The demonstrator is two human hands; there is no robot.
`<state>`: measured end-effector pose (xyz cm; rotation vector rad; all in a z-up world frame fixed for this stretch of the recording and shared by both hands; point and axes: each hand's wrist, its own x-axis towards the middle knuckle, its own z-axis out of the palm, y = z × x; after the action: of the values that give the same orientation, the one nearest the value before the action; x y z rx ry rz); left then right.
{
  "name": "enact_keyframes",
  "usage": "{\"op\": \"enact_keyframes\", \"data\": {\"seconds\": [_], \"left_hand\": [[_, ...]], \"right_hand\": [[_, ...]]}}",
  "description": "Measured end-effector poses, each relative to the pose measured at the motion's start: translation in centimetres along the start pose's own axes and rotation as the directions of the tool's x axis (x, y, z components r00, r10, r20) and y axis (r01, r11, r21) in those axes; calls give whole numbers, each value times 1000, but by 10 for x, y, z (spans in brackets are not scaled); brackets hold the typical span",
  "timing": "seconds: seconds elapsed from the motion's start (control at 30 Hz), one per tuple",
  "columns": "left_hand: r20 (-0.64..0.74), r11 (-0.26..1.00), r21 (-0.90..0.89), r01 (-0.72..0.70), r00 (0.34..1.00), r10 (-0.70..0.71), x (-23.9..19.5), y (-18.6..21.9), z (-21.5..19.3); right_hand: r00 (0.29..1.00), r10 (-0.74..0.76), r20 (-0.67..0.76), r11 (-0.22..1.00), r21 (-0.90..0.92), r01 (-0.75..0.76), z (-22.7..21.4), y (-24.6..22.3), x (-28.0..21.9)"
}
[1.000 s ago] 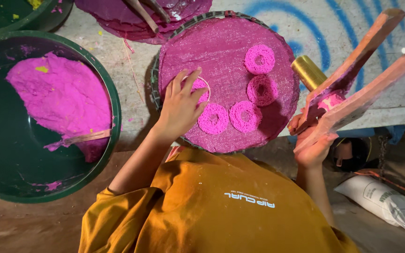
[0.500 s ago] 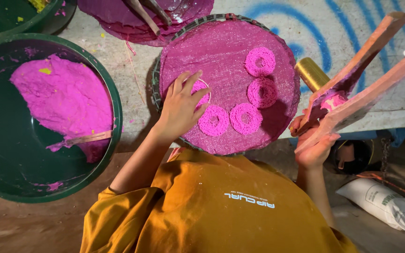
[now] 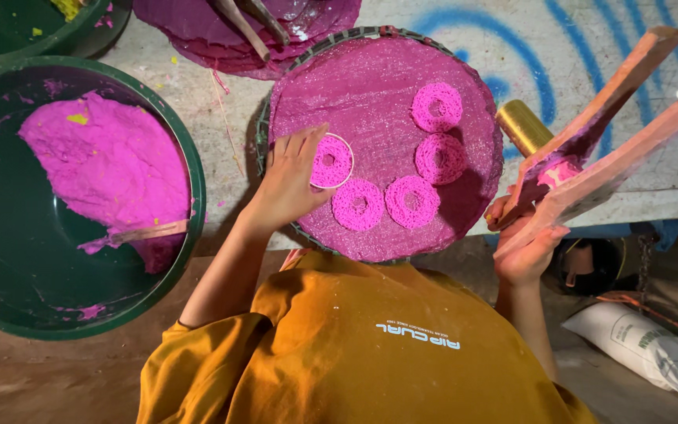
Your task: The person uses a wooden press tool and a small ring mold to form decorative shapes from pink dough, placing them onto a round board.
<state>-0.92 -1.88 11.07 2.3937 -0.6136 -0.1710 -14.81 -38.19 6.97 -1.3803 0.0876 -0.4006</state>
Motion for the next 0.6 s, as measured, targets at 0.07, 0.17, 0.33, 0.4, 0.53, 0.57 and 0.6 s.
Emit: {"op": "enact_keyframes", "data": {"seconds": [0.07, 0.17, 0.33, 0.4, 0.53, 0.57, 0.6], "left_hand": [[-17, 1000, -15, -17, 1000, 17, 0, -3, -1], [-52, 998, -44, -45, 998, 42, 3, -3, -2], [-34, 999, -45, 18, 999, -20, -5, 9, -25], [-192, 1000, -10, 11, 981, -13, -20, 7, -49], [-421, 949, 145, 281, 885, -198, -69, -11, -97], [-469, 925, 154, 347, 850, -241, -81, -16, -107], [-517, 898, 159, 410, 810, -278, -91, -21, -113]], "right_hand": [[1000, 7, 9, 1000, 5, -7, 1, -1, 2], [1000, 4, 11, 1000, -6, -4, 4, -3, 3], [1000, 12, 15, 1000, -3, -12, 7, -5, 7], [1000, 1, 22, 1000, 30, -1, 5, -3, 7], [997, 54, 57, 993, 99, -59, 0, 6, 12], [996, 67, 64, 991, 107, -74, -1, 9, 13], [995, 79, 68, 990, 116, -86, -1, 11, 15]]}}
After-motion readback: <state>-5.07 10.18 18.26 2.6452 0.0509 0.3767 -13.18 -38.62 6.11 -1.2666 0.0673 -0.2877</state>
